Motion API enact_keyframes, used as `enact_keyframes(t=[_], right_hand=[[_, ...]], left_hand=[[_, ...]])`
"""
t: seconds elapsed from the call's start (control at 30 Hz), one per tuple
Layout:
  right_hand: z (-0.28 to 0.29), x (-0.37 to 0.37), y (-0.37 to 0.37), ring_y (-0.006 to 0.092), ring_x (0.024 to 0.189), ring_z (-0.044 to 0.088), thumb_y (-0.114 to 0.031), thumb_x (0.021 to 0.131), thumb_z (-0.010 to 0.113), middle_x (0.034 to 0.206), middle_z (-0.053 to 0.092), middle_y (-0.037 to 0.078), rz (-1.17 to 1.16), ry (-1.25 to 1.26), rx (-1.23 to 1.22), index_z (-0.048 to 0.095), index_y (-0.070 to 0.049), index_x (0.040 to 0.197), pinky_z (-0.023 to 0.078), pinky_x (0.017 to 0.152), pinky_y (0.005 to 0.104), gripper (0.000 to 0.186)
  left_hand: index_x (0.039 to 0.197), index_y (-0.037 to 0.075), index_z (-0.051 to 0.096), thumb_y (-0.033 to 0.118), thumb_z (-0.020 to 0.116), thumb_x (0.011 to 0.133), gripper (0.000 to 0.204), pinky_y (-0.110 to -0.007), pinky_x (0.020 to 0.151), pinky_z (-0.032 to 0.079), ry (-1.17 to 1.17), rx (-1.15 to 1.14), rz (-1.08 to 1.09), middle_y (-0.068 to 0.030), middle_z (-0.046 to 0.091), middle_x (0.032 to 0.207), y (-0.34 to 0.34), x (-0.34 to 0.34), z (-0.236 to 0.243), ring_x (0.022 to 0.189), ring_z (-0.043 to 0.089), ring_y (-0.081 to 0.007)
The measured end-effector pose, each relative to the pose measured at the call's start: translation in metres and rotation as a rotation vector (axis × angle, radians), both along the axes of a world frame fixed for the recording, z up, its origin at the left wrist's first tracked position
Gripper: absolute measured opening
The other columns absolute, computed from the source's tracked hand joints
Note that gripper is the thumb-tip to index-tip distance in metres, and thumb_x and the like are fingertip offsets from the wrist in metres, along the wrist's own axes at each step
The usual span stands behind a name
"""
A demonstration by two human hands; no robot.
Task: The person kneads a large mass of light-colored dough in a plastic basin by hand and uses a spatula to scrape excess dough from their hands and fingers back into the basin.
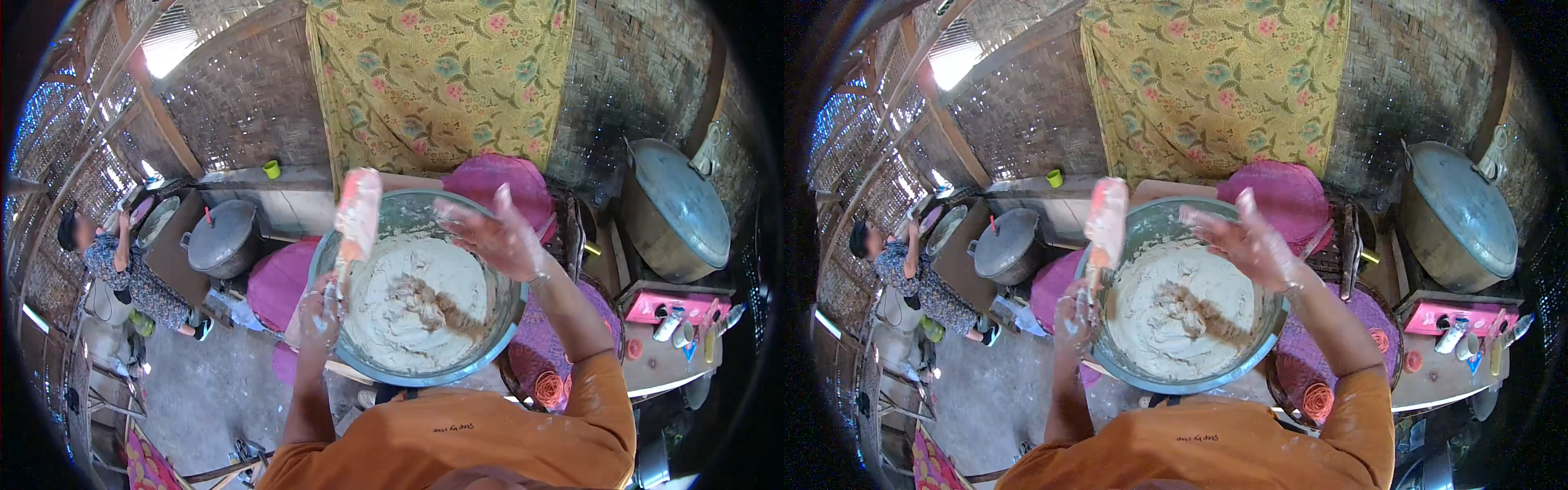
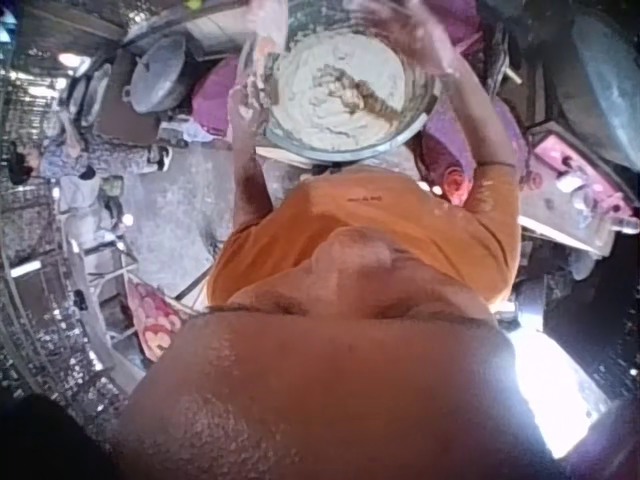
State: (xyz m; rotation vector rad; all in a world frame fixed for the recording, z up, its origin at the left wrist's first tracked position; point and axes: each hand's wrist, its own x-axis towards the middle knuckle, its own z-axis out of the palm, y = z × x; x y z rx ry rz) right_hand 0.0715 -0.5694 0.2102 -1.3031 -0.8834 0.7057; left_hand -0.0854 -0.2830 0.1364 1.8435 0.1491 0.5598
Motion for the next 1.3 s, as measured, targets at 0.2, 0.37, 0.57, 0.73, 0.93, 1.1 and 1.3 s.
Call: enact_keyframes(t=[0.2, 0.37, 0.57, 0.73, 0.93, 1.1, 1.3], right_hand=[[0.021, -0.006, 0.001, 0.0334, 0.136, 0.033, -0.076, 0.088, 0.026, 0.153, 0.032, 0.010, 0.194, 0.642, 0.594, 0.033, -0.018, 0.149, 0.016, 0.114, 0.0501, 0.085], [0.012, 0.000, -0.009, 0.0392, 0.136, 0.031, -0.073, 0.089, 0.030, 0.153, 0.033, 0.010, 0.140, 0.748, 0.797, 0.038, -0.024, 0.147, 0.012, 0.115, 0.0549, 0.076], [-0.003, -0.006, -0.009, 0.0367, 0.134, 0.036, -0.071, 0.089, 0.036, 0.153, 0.033, 0.009, 0.213, 0.788, 0.912, 0.053, -0.023, 0.136, 0.013, 0.115, 0.0549, 0.069], [-0.006, -0.015, 0.003, 0.0284, 0.136, 0.034, -0.067, 0.089, 0.045, 0.152, 0.034, 0.005, 0.171, 0.785, 0.992, 0.051, -0.017, 0.137, 0.021, 0.115, 0.0497, 0.069], [-0.031, -0.004, 0.003, 0.0228, 0.147, 0.006, -0.065, 0.096, 0.014, 0.158, 0.020, 0.005, -0.282, 0.041, 0.671, 0.031, -0.001, 0.147, 0.001, 0.118, 0.0415, 0.084], [-0.045, -0.001, -0.007, 0.0221, 0.148, 0.002, -0.066, 0.096, 0.013, 0.158, 0.020, 0.011, -0.401, -0.347, 0.360, 0.026, 0.002, 0.148, -0.003, 0.118, 0.0427, 0.087], [-0.027, -0.015, -0.017, 0.0226, 0.148, 0.003, -0.068, 0.094, 0.010, 0.161, 0.008, 0.006, -0.270, -0.235, 0.231, 0.028, -0.006, 0.150, -0.003, 0.118, 0.0436, 0.085]], left_hand=[[0.109, -0.001, 0.059, 0.013, 0.048, 0.098, 0.021, -0.024, 0.056, 0.041, -0.028, 0.036, -0.300, -0.0043, 0.059, 0.084, -0.036, 0.018, -0.008, 0.066, 0.051, -0.0068], [0.106, -0.001, 0.061, 0.010, 0.047, 0.096, 0.020, -0.027, 0.055, 0.040, 0.023, 0.126, -0.208, -0.0049, 0.055, 0.075, -0.050, 0.020, 0.014, 0.063, 0.050, -0.0091], [0.112, 0.002, 0.060, 0.008, 0.046, 0.095, 0.023, -0.033, 0.057, 0.043, 0.024, 0.213, -0.240, -0.0120, 0.056, 0.067, -0.076, 0.023, 0.026, 0.058, 0.052, -0.0154], [0.117, 0.003, 0.057, 0.021, 0.047, 0.100, 0.026, -0.034, 0.051, 0.043, 0.046, 0.088, -0.435, -0.0086, 0.057, 0.071, -0.102, 0.034, 0.020, 0.056, 0.053, -0.0163], [0.121, 0.007, 0.053, 0.030, 0.050, 0.101, 0.031, -0.018, 0.040, 0.027, 0.285, -0.722, -0.772, 0.0046, 0.045, 0.066, -0.103, 0.027, 0.009, 0.050, 0.039, -0.0034], [0.113, 0.004, 0.053, 0.032, 0.047, 0.102, 0.031, -0.017, 0.042, 0.028, 0.277, -0.792, -0.722, 0.0050, 0.041, 0.064, -0.093, 0.028, 0.018, 0.050, 0.037, -0.0026], [0.110, 0.004, 0.055, 0.032, 0.047, 0.102, 0.030, -0.017, 0.043, 0.029, 0.161, -0.905, -0.753, 0.0040, 0.045, 0.068, -0.077, 0.022, 0.029, 0.051, 0.039, -0.0026]])
